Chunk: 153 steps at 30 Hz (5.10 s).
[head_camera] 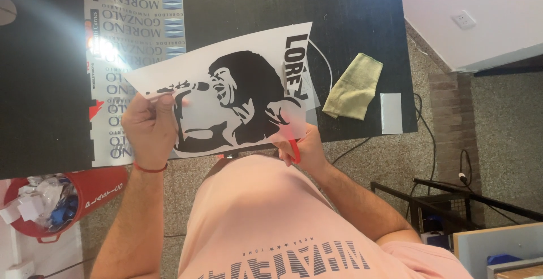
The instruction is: The person organizes tools on a workbench, placing a scraper and utility knife into a bag and hanging a squeegee on a wall rack. They then use red scissors to cut a large vinyl sticker sheet, separating a graphic of a person from the rest of the material.
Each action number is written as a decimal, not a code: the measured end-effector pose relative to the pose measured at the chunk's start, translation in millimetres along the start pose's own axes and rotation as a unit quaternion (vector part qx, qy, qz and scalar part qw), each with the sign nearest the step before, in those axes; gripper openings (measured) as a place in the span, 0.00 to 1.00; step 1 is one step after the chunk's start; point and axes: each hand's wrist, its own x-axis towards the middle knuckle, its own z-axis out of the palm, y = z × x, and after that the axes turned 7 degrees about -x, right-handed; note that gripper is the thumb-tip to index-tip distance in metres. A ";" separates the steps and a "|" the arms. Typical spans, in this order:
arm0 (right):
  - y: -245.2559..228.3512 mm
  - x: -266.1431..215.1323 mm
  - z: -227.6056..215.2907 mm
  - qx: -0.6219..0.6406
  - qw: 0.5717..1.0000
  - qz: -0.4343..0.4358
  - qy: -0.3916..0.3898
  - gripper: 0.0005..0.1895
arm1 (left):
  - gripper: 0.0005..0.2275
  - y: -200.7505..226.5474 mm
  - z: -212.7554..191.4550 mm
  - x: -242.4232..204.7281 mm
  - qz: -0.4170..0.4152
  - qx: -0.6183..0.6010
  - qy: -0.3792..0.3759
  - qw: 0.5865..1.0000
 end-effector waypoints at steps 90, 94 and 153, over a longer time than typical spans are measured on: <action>78.2 29.0 -71.2 -0.061 0.989 0.120 -0.063 0.19 | 0.02 -162.1 -14.2 5.0 -0.211 0.072 -0.203 0.954; 24.8 26.6 -64.8 -0.167 0.967 0.189 -0.049 0.12 | 0.06 -164.5 -4.8 24.2 -0.223 0.126 -0.244 0.935; 10.6 -18.9 -71.6 -0.047 0.988 0.003 0.150 0.17 | 0.13 -194.9 110.1 49.6 0.070 0.036 -0.052 0.996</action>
